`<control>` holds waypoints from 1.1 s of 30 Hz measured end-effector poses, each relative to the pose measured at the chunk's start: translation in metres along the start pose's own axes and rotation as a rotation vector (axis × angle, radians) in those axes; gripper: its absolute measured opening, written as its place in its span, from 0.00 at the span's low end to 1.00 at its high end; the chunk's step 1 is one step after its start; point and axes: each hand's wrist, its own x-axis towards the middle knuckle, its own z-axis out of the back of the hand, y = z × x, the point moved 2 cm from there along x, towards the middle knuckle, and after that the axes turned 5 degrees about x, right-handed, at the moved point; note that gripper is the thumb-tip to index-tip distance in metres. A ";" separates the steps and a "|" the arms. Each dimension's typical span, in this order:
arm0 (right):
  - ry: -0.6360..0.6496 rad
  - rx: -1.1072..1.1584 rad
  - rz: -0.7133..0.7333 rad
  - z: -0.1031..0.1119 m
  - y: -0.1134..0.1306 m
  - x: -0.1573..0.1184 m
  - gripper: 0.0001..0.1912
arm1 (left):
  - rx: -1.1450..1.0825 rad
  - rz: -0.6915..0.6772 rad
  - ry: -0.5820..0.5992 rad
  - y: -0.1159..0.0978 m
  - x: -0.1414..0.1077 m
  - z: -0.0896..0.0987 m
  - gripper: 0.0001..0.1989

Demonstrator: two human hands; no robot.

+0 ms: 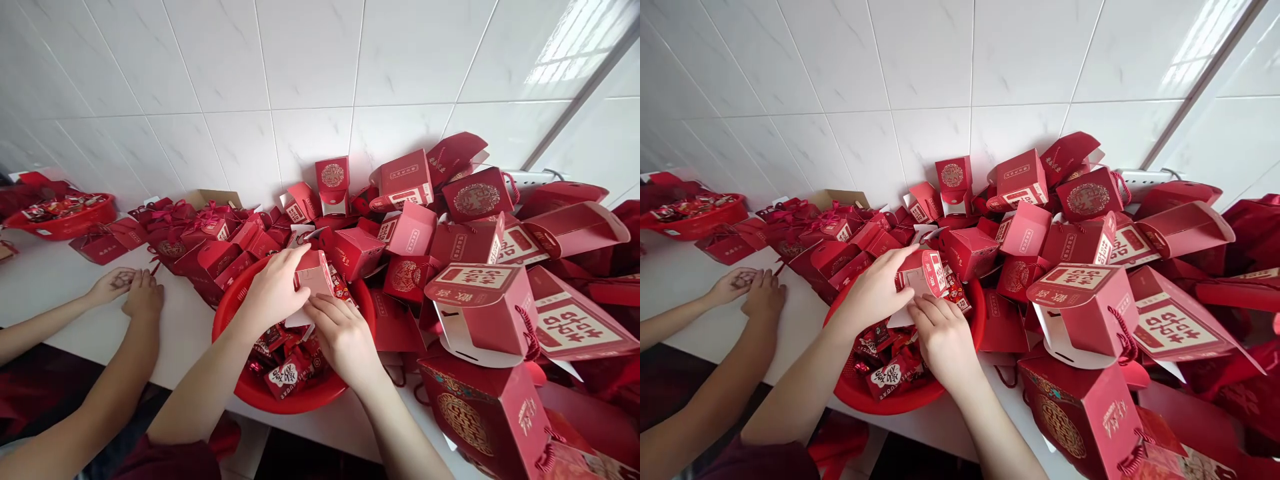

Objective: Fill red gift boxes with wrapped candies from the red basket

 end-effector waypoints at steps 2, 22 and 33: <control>-0.046 0.027 -0.021 -0.003 -0.002 -0.001 0.22 | -0.112 -0.003 -0.096 0.005 0.001 -0.001 0.34; -0.304 0.306 -0.397 -0.004 -0.011 -0.012 0.28 | -0.662 0.155 -0.419 0.045 0.015 -0.022 0.09; -0.414 0.365 -0.417 0.000 -0.018 -0.014 0.20 | -0.653 0.128 -0.840 0.050 0.013 -0.019 0.09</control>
